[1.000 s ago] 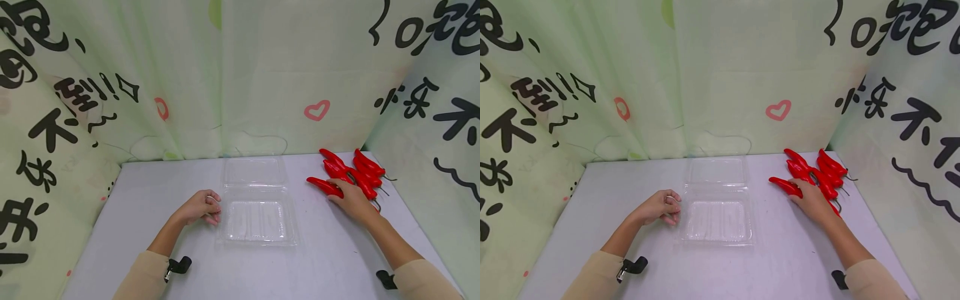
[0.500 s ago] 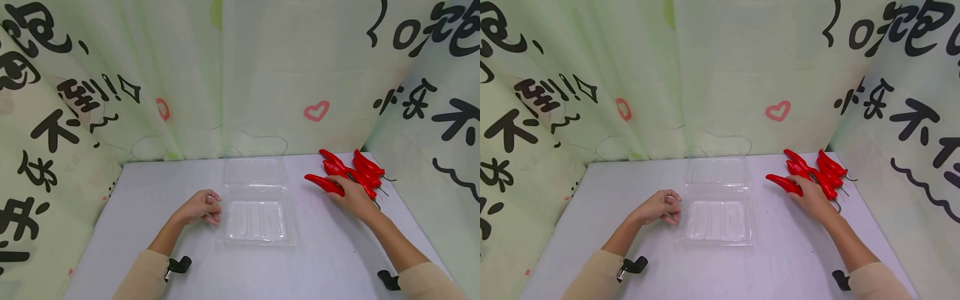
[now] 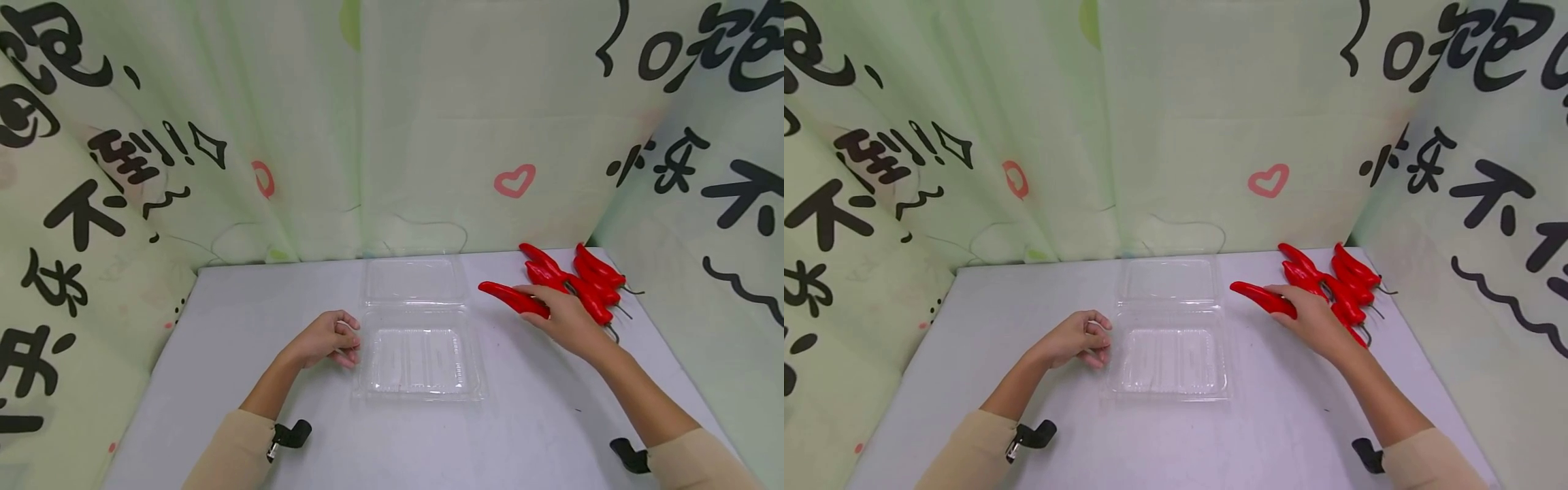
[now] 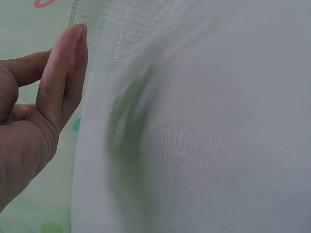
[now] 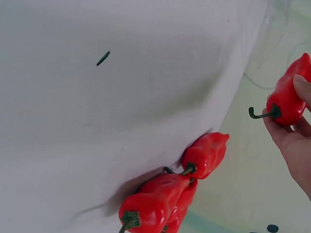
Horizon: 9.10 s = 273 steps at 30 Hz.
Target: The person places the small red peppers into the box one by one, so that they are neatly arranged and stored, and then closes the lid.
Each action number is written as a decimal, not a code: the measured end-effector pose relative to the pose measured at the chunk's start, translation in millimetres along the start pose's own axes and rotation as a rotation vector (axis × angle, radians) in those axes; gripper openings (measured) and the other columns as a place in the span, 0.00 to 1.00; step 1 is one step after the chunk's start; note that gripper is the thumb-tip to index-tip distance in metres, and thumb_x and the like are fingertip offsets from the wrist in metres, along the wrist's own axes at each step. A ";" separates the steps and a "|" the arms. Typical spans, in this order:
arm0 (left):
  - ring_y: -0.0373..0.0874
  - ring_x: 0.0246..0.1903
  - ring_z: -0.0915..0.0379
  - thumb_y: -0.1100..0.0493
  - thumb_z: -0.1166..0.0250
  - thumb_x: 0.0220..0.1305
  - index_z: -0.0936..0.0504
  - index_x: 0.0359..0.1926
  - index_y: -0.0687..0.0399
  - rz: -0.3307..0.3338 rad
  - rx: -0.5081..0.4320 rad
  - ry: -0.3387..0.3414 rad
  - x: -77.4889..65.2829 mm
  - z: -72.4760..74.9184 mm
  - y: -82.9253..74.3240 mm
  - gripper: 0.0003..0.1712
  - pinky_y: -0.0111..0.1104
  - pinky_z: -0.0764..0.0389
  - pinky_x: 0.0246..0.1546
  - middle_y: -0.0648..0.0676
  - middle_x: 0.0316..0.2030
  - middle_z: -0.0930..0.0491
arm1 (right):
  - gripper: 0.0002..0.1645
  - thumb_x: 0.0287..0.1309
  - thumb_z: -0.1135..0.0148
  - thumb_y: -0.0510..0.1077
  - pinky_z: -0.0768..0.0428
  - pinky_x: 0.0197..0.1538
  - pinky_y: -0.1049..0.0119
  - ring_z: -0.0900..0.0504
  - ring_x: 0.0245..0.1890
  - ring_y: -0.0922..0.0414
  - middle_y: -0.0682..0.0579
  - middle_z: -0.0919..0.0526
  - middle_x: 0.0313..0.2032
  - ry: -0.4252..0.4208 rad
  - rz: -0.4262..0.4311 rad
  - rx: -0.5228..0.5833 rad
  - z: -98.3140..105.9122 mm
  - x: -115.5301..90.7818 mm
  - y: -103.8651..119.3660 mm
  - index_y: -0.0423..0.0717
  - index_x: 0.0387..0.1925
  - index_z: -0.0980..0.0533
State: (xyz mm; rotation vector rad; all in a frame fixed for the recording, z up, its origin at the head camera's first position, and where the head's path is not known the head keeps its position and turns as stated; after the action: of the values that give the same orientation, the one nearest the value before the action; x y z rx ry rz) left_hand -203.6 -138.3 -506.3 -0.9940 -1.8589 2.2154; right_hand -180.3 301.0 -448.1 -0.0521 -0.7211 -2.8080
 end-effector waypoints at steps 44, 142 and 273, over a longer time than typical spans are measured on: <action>0.48 0.25 0.16 0.71 0.38 0.67 0.35 0.56 0.73 0.007 0.015 0.001 -2.6 0.0 -5.1 0.21 0.41 0.10 0.29 0.69 0.36 0.18 | 0.30 0.57 0.27 0.45 0.13 0.44 0.66 0.21 0.45 0.57 0.55 0.17 0.49 0.270 0.223 0.114 -40.7 50.2 117.0 0.52 0.62 0.23; 0.48 0.24 0.16 0.70 0.37 0.67 0.32 0.54 0.69 0.012 0.067 0.003 -0.9 -1.2 -7.2 0.18 0.41 0.11 0.29 0.61 0.33 0.19 | 0.22 0.50 0.21 0.46 0.13 0.43 0.65 0.20 0.42 0.55 0.52 0.16 0.44 -0.026 0.398 -0.323 -119.4 41.4 132.2 0.51 0.47 0.17; 0.49 0.24 0.16 0.70 0.36 0.66 0.31 0.53 0.66 0.031 0.086 -0.016 -0.4 -2.0 -8.5 0.17 0.42 0.11 0.29 0.60 0.33 0.19 | 0.56 0.50 0.24 0.56 0.12 0.30 0.56 0.28 0.46 0.31 0.23 0.29 0.49 0.208 -0.521 -0.046 11.7 -70.4 -113.7 0.24 0.65 0.41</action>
State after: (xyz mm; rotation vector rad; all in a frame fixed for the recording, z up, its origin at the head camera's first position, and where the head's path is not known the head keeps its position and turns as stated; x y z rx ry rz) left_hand -205.0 -134.7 -498.4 -0.9999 -1.7493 2.3055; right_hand -139.7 418.9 -497.9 0.4796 -0.7003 -3.2459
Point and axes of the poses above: each hand's wrist, its own x-axis towards the middle knuckle, its own z-axis out of the back of the hand, y = z × x, the point moved 3 cm from there along x, towards the middle knuckle
